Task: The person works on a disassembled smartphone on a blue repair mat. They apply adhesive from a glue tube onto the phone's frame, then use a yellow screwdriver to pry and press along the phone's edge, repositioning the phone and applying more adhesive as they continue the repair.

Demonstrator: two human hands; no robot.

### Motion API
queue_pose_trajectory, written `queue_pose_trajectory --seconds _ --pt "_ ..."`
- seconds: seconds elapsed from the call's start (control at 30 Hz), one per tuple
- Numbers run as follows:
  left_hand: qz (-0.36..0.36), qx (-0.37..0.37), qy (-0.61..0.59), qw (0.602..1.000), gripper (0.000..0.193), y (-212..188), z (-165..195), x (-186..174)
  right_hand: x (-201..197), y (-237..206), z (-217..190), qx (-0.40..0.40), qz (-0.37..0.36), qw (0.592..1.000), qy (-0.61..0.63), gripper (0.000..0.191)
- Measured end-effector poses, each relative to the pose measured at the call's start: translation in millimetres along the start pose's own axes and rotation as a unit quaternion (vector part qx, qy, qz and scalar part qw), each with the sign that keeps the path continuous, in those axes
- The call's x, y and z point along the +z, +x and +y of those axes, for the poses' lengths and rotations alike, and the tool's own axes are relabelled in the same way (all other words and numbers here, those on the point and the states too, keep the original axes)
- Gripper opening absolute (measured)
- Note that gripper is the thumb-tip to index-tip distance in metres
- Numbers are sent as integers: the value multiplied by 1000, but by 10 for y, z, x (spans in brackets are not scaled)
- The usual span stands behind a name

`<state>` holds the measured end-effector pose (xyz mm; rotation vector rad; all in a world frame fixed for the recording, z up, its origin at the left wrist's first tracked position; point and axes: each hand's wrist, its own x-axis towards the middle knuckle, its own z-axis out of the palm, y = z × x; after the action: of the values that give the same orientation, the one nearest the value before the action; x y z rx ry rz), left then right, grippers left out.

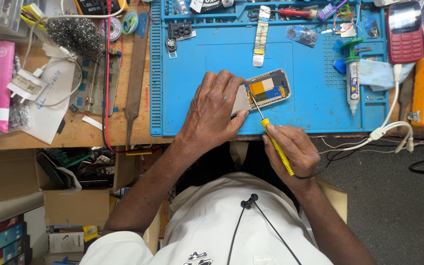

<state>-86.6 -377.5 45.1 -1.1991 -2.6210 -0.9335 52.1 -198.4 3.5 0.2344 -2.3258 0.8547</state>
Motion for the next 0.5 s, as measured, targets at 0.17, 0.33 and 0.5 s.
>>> queue_pose_trajectory --seconds 0.17,0.33,0.5 --pt "-5 -4 2 1000 59 0 -2 15 0 -5 0 2 0 1000 6 37" --pt "-6 -4 3 1000 59 -2 -1 25 -6 -4 -4 -2 -1 1000 -1 37" --pt "-1 -1 4 1000 58 -8 -3 23 -7 0 -3 -7 -4 1000 -3 38"
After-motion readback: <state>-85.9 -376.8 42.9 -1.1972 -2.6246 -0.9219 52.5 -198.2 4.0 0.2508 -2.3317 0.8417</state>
